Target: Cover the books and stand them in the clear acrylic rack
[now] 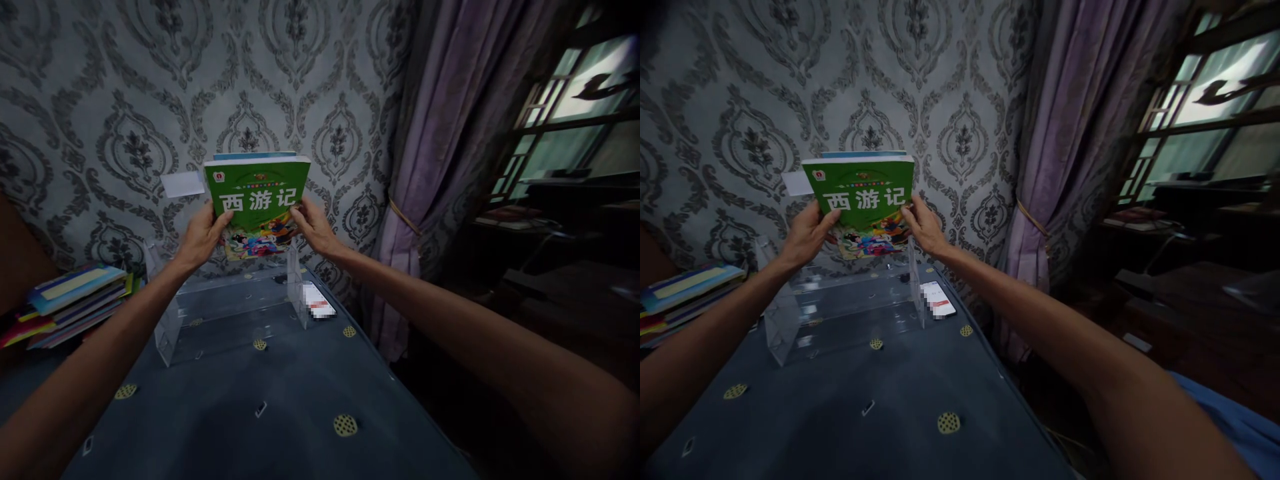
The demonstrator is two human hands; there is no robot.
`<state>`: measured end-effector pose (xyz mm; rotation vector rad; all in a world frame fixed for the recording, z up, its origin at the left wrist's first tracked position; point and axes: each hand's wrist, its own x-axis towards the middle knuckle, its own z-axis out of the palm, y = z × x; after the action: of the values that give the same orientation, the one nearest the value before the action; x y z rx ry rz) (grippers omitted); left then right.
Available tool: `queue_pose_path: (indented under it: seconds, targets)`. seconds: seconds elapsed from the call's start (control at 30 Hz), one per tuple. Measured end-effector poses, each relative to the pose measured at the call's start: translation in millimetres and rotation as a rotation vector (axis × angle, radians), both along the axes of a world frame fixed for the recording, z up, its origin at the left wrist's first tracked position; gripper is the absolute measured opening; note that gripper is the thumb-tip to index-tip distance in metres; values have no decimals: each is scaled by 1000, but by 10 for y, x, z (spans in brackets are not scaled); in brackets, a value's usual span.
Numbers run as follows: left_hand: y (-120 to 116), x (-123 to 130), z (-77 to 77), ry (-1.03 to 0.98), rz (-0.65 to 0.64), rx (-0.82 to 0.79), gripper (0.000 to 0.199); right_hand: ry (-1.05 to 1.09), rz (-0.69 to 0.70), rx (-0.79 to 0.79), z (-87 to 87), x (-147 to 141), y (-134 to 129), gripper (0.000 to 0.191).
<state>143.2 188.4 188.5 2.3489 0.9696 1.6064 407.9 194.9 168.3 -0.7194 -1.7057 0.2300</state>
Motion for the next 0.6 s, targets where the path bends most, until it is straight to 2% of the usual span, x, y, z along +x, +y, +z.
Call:
queue_pose_path:
  seconds: [0.23, 0.3, 0.37, 0.53, 0.6]
  targets:
    - [40, 63, 18, -5, -42, -79, 43, -33, -75, 14, 7, 64, 89, 35]
    - [48, 78, -10, 24, -17, -101, 43, -53, -88, 14, -28, 80, 120, 34]
    - [22, 102, -42, 108, 91, -115, 41, -87, -137, 18, -71, 103, 149, 32]
    - [-172, 172, -103, 539, 611, -152, 44, -126, -300, 69, -167, 163, 194, 24]
    - [-237, 192, -120, 628, 711, -189, 47, -134, -303, 72, -210, 169, 206, 22]
